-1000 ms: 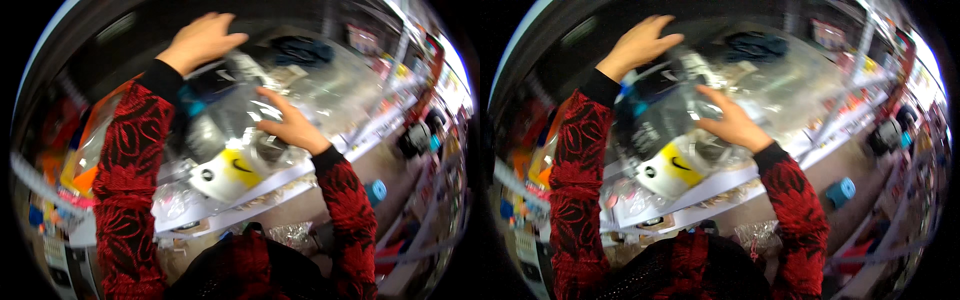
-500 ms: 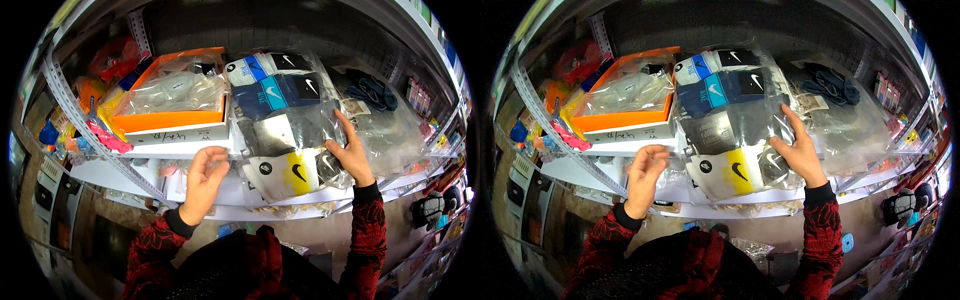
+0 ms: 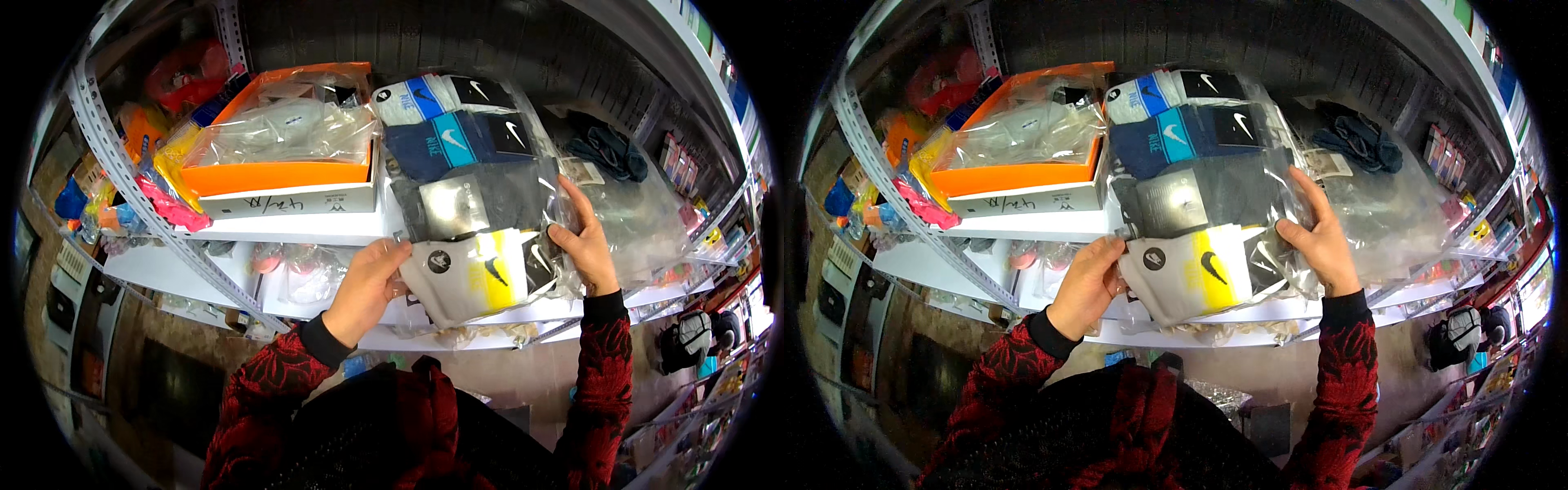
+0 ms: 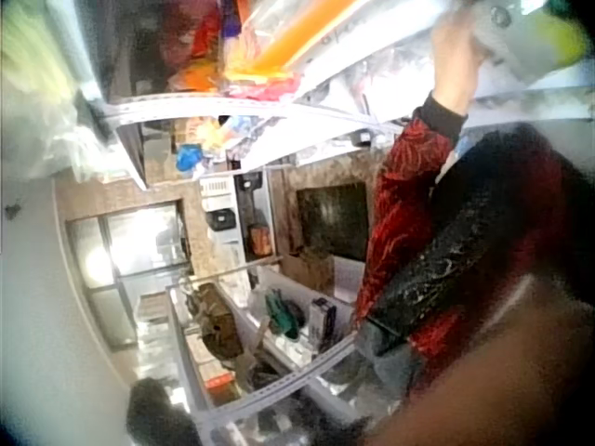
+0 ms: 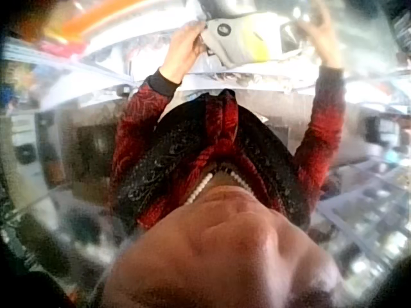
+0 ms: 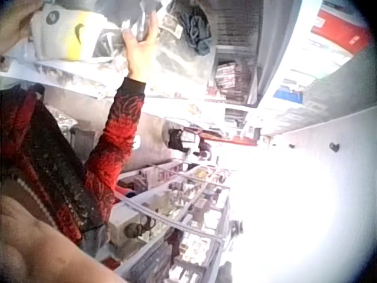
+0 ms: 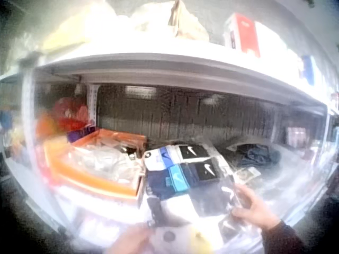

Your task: The person picks up and handles various packaged clothing items on a store shelf, including socks and gloves. They move items around, inspect them, and place them back on the shelf in a different arrangement.

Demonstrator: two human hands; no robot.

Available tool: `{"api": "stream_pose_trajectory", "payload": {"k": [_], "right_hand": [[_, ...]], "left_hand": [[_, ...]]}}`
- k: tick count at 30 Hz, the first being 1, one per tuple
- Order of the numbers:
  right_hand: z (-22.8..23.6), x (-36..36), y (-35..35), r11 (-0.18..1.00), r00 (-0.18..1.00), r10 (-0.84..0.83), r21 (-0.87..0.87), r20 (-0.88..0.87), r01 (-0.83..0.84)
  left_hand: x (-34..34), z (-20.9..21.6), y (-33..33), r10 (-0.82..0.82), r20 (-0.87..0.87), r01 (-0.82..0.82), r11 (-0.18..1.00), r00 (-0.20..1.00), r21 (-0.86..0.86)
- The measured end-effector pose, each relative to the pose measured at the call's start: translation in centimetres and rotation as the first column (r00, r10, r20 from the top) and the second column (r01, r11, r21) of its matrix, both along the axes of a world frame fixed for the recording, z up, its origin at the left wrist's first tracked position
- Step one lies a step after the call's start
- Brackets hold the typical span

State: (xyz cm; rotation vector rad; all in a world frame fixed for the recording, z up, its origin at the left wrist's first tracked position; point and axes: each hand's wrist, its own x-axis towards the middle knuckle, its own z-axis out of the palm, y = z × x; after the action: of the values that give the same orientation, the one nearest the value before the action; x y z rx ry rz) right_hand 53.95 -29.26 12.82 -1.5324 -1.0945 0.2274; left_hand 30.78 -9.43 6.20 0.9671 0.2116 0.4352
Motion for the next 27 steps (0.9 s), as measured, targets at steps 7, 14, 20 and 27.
{"api": "stream_pose_trajectory", "payload": {"k": [7, 14, 20, 27], "right_hand": [[1.4, -1.4, -0.1, 0.999, 0.999, -0.043, -0.024, -0.022, 0.042], [0.8, -1.0, -1.5, 0.995, 0.995, -0.098, 0.029, -0.025, 0.098], [2.2, -1.7, -1.1, 0.983, 0.991, -0.120, 0.147, 0.057, 0.111], [3.7, -1.4, -2.0, 0.972, 0.981, -0.155, 0.194, 0.120, 0.130]], "left_hand": [[0.3, 1.1, 0.0, 0.038, 0.006, -0.037, 0.997, 0.999, -0.066], [1.8, 3.0, -0.7, 0.113, 0.188, -0.150, 0.969, 0.976, 0.198], [1.6, 5.7, -0.4, 0.036, 0.312, -0.127, 0.952, 0.949, 0.278], [2.3, 8.5, 0.7, -0.060, 0.276, 0.088, 0.992, 0.959, -0.090]]}}
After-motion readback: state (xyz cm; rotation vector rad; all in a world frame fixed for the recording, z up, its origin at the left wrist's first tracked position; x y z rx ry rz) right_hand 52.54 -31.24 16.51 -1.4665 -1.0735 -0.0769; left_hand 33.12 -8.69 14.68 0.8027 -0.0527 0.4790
